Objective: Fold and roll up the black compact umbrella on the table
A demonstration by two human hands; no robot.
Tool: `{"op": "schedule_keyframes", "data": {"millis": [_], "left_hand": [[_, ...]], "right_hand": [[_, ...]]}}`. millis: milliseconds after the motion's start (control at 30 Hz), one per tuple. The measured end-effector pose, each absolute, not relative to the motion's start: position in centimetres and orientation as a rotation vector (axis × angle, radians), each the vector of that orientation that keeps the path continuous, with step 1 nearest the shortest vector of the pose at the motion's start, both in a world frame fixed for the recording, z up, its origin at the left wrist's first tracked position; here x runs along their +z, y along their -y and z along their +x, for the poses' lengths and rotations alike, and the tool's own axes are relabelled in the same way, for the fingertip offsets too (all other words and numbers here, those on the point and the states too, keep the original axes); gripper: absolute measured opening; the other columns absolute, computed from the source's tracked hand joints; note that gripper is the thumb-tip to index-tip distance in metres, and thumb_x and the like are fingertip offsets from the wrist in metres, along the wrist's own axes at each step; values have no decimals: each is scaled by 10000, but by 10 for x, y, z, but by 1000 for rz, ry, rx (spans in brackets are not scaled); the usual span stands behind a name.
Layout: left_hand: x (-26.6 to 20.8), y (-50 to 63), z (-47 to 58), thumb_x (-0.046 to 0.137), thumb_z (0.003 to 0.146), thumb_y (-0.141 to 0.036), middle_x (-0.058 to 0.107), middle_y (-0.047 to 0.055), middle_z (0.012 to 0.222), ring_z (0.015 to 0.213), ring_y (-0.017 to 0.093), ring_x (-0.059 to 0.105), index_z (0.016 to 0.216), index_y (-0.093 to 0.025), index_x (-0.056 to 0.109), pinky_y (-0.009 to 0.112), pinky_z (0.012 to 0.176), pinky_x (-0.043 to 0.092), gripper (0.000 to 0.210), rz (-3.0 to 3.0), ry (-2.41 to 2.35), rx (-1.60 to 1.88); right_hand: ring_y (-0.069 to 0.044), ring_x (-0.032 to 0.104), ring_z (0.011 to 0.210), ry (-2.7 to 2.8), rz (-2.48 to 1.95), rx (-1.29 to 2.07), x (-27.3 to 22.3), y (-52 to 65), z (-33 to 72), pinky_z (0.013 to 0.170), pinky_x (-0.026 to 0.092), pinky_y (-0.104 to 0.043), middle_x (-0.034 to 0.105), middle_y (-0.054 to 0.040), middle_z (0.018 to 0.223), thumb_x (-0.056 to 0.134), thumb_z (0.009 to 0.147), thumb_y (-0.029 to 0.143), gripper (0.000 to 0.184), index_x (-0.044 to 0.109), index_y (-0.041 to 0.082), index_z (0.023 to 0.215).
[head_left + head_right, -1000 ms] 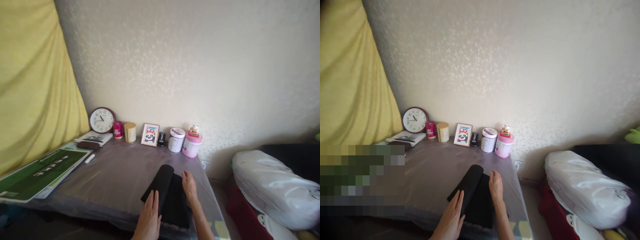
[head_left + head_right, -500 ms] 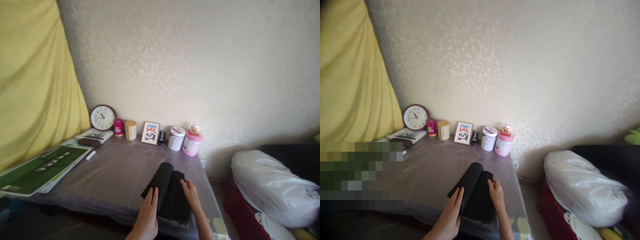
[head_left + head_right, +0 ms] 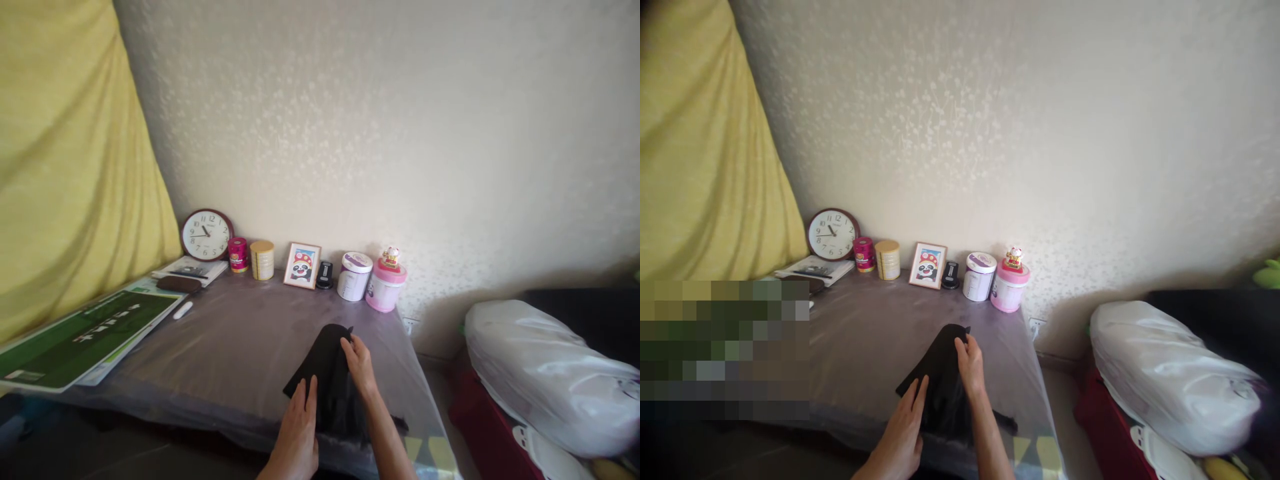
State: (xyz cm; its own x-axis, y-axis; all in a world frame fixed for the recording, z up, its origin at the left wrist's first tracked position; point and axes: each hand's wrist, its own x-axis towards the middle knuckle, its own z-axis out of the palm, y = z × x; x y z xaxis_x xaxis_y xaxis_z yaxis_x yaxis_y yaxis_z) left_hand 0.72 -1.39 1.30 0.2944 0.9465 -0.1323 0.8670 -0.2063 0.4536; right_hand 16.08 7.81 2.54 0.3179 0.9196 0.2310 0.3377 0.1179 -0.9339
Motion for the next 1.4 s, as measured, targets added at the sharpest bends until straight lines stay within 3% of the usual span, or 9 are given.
{"op": "schedule_keyframes", "data": {"millis": [333, 533, 733, 1000, 1200, 1400], "left_hand": [[10, 12, 6, 446, 577, 22, 160, 182, 1476, 1362, 226, 175, 1384, -39, 165, 315, 1102, 204, 857, 2200, -1657, 184], [-3, 8, 0, 454, 605, -20, 219, 174, 1462, 1338, 229, 251, 1310, -46, 345, 313, 1083, 238, 714, 2210, -1660, 213], [0, 7, -8, 465, 646, -88, 384, 158, 1377, 1272, 220, 368, 1325, -62, 299, 326, 1055, 288, 700, 2187, -1660, 344], [-17, 12, -23, 471, 737, -243, 476, 195, 1288, 1169, 247, 487, 1295, -37, 312, 371, 988, 390, 615, 2184, -1666, 520], [0, 26, -15, 422, 770, -205, 422, 119, 1341, 1236, 250, 411, 1253, -150, 399, 433, 1019, 360, 487, 2371, -1727, 703], [25, 17, -2, 441, 646, -94, 165, 46, 1497, 1373, 257, 117, 1358, -208, 281, 488, 1114, 167, 738, 2572, -1517, 504]], "right_hand": [[-185, 616, 651, 1331, -1605, 582, 8, -103, 133, 590, 465, -271, 664, -69, 723, 504, 767, 351, 389, 592, 99, 1050], [-159, 609, 569, 1383, -1660, 730, 8, -108, 124, 439, 450, -230, 657, -32, 716, 482, 799, 328, 348, 536, 153, 1095], [-116, 601, 472, 1385, -1621, 969, 15, -108, 118, 413, 458, -200, 670, -21, 722, 452, 838, 294, 337, 448, 168, 1150], [-91, 641, 573, 1455, -1499, 1091, 22, -103, 113, 456, 452, -157, 679, -24, 800, 428, 839, 238, 309, 411, 157, 1137], [-103, 644, 595, 1540, -1474, 1071, 25, -101, 113, 476, 457, -179, 684, -21, 801, 417, 814, 209, 247, 494, 170, 1046], [-119, 649, 640, 1671, -1369, 928, 23, -94, 115, 621, 495, -232, 692, 7, 754, 428, 797, 206, 208, 571, 208, 948]]}}
